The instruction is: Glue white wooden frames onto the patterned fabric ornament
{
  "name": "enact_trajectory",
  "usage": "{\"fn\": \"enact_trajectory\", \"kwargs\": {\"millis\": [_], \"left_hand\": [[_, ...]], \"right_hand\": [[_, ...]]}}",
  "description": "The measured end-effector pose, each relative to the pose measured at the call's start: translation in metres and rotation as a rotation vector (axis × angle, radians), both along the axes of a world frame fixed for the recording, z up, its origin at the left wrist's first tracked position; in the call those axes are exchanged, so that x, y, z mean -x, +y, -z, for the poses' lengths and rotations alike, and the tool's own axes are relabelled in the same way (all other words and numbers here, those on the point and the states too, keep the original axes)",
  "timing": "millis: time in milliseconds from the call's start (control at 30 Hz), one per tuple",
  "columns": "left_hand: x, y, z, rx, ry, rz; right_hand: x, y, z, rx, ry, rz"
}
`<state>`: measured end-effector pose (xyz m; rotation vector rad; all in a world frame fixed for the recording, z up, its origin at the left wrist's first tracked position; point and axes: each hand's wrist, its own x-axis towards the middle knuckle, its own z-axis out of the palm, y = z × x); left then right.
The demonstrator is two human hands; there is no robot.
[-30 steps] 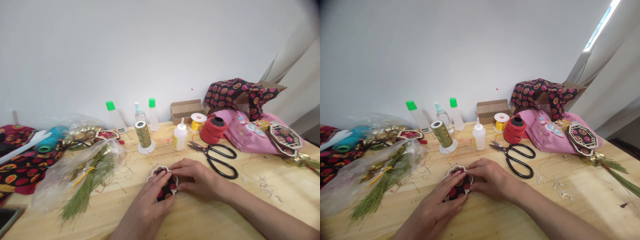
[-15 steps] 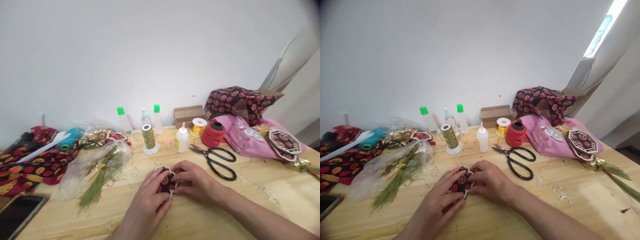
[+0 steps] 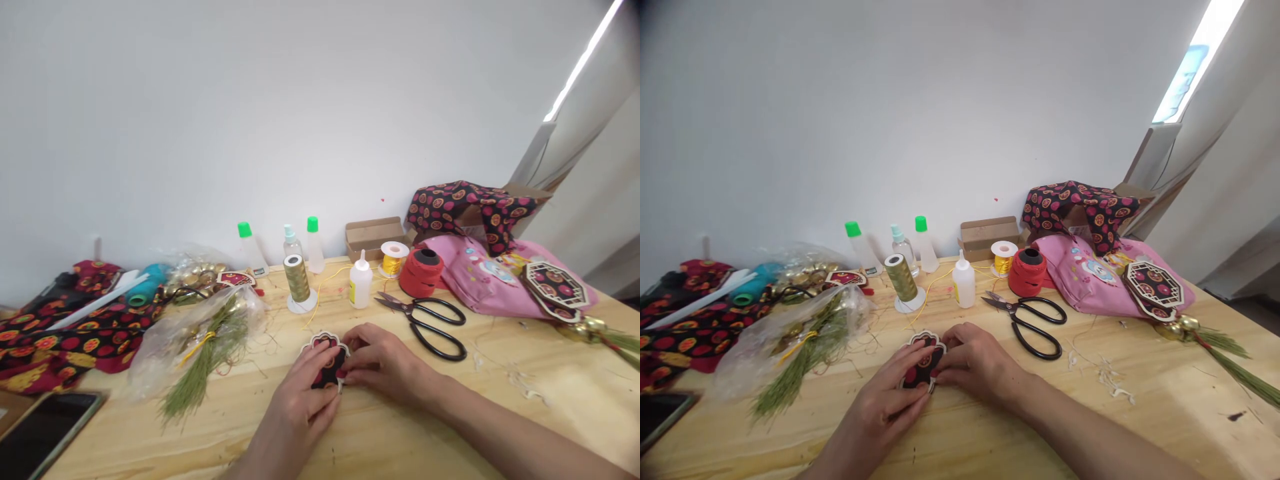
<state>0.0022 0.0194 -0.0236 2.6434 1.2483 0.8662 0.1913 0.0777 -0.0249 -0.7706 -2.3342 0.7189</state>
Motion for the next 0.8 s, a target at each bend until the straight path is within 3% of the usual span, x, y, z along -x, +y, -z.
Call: {"fn": "enact_trajectory", "kwargs": {"millis": [500, 800], "left_hand": [[0.0022, 0.008, 0.0024, 0.042, -0.096, -0.011], [0.0012, 0.0056, -0.0007, -0.051, -0.056, 0.012]], "right_hand": [[0.0016, 0.0045, 0.0032, 0.021, 0.03, 0.001], [0.0019, 0.0038, 0.0031, 0.027, 0.041, 0.013]]}}
